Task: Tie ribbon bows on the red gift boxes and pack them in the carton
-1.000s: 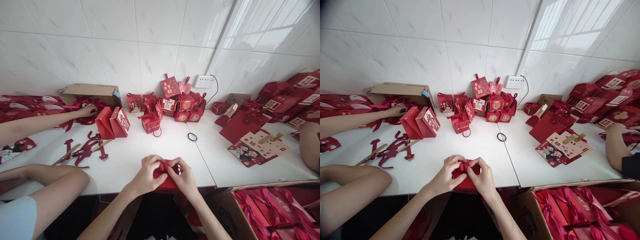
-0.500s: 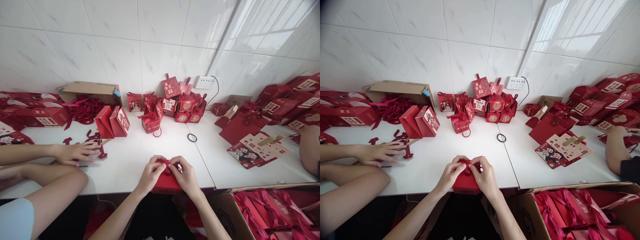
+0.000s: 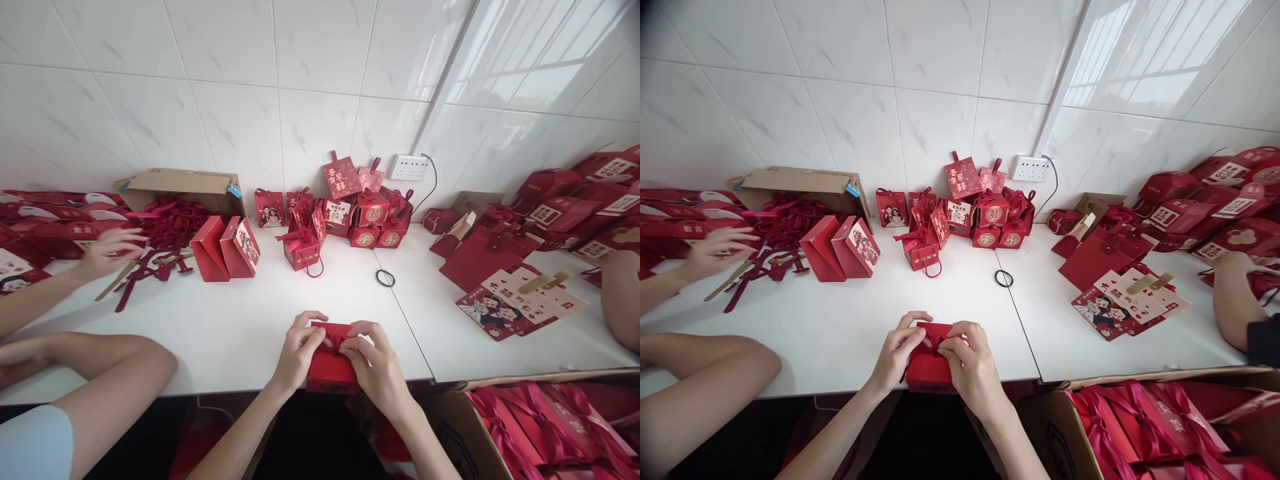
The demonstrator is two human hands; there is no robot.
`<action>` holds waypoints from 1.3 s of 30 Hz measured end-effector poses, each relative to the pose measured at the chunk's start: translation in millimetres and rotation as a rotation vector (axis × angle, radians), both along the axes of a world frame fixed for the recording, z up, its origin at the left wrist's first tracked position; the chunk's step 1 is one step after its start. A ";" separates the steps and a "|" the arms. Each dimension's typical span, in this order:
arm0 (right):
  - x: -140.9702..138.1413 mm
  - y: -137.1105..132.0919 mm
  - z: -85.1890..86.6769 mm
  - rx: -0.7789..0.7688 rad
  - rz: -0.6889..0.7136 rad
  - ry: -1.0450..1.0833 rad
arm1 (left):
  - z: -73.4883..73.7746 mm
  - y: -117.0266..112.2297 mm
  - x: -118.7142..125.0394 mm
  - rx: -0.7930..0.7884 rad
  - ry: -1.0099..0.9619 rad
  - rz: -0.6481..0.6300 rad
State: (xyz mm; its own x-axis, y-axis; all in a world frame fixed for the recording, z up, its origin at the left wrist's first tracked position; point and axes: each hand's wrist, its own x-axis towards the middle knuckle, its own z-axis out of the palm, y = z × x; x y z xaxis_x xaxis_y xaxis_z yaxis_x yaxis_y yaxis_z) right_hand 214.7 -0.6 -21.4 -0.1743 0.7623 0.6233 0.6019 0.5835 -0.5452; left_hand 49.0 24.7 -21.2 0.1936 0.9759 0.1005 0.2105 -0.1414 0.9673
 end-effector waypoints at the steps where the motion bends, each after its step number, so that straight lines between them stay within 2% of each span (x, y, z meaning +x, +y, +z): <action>1: 1.9 0.3 0.7 -0.005 -0.004 -0.006 | 2.9 0.7 -2.4 0.032 0.035 0.026; 6: 16.1 -2.4 7.1 -0.034 -0.031 -0.083 | 12.1 0.3 -14.9 0.220 0.298 0.093; 11: 30.0 -9.4 12.9 0.019 -0.071 -0.264 | 1.7 -12.1 -18.2 0.473 0.536 0.224; 15: 36.1 -12.0 13.3 0.056 -0.044 -0.388 | -7.3 -24.6 -12.3 0.596 0.533 0.254; 21: 34.9 -13.8 16.5 -0.047 -0.014 -0.337 | -13.0 -32.3 -7.5 0.507 0.399 0.115; 27: 21.8 -25.6 17.6 -0.309 -0.136 -0.197 | -14.8 -32.8 -8.9 0.445 0.319 0.035; 32: 10.7 -26.8 13.3 -0.487 -0.166 -0.128 | -14.2 -30.9 -8.7 0.398 0.315 0.004; 39: 4.1 -17.2 7.8 -0.664 -0.107 0.075 | -7.7 -27.8 -11.2 0.249 0.276 -0.074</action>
